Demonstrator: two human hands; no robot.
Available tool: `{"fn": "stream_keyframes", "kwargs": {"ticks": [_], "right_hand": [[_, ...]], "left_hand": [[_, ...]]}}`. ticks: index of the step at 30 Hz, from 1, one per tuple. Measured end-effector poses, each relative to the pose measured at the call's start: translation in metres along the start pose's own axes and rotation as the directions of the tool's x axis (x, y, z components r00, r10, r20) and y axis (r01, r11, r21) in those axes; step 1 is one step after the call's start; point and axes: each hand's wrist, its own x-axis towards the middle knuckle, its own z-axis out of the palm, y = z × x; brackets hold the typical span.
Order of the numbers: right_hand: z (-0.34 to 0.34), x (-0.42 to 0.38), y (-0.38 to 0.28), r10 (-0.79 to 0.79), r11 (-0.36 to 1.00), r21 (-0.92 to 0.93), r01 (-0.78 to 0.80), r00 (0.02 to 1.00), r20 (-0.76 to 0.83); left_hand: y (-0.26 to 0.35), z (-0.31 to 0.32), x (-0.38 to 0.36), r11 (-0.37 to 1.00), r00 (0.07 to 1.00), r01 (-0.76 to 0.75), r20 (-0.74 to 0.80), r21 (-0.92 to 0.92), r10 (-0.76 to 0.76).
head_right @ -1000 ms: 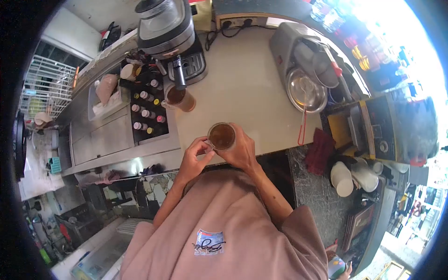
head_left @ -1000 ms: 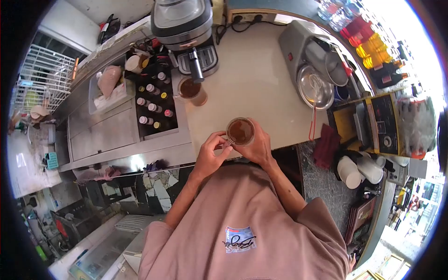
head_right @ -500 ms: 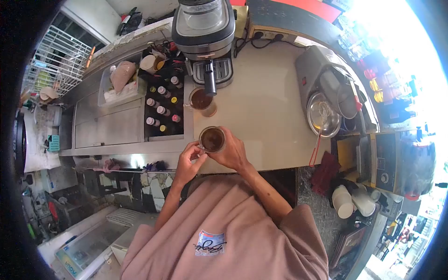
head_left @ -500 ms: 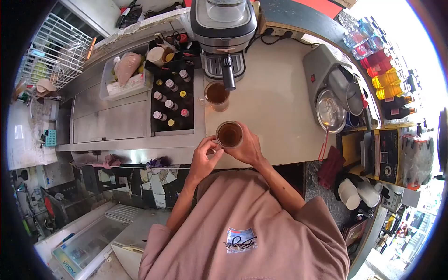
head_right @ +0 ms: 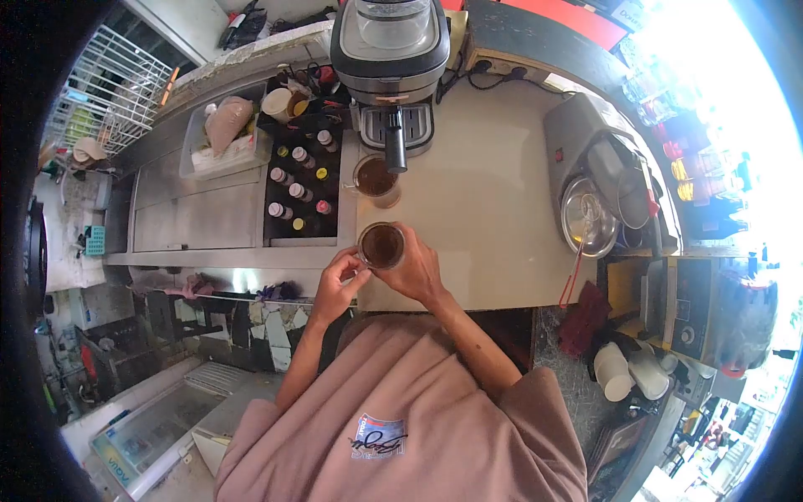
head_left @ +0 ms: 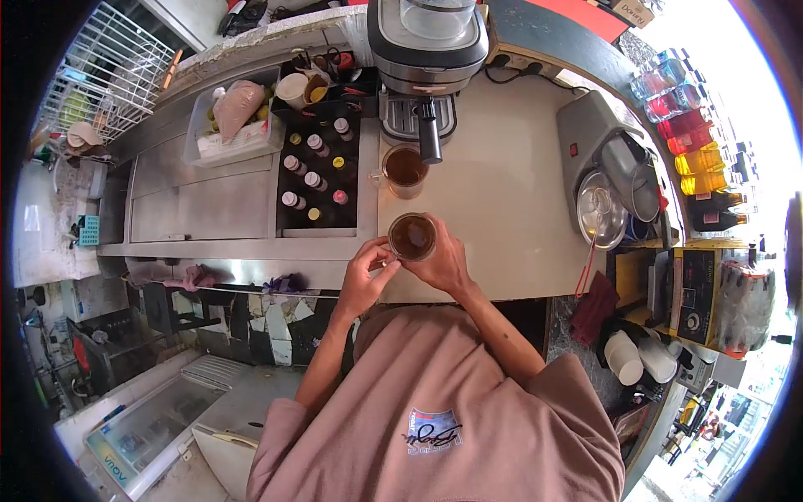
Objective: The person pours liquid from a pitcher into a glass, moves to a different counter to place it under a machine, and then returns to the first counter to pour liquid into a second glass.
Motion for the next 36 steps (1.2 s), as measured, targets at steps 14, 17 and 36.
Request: {"fn": "stream_keyframes", "kwargs": {"ticks": [14,17,36], "right_hand": [[0.004,-0.011,0.005,-0.071,0.997,-0.013,0.071,0.996,-0.054],[0.005,-0.011,0.009,-0.044,0.999,-0.013,0.043,0.998,-0.041],[0.000,-0.019,0.017,0.083,0.996,-0.034,-0.082,0.996,0.018]], "left_hand": [[-0.007,-0.018,0.018,0.980,0.989,0.082,0.133,-0.183,-0.059],[-0.005,-0.023,0.025,0.964,0.977,0.139,0.189,-0.227,-0.096],[-0.035,-0.017,0.077,0.955,0.971,0.199,-0.086,-0.220,-0.222]]}}
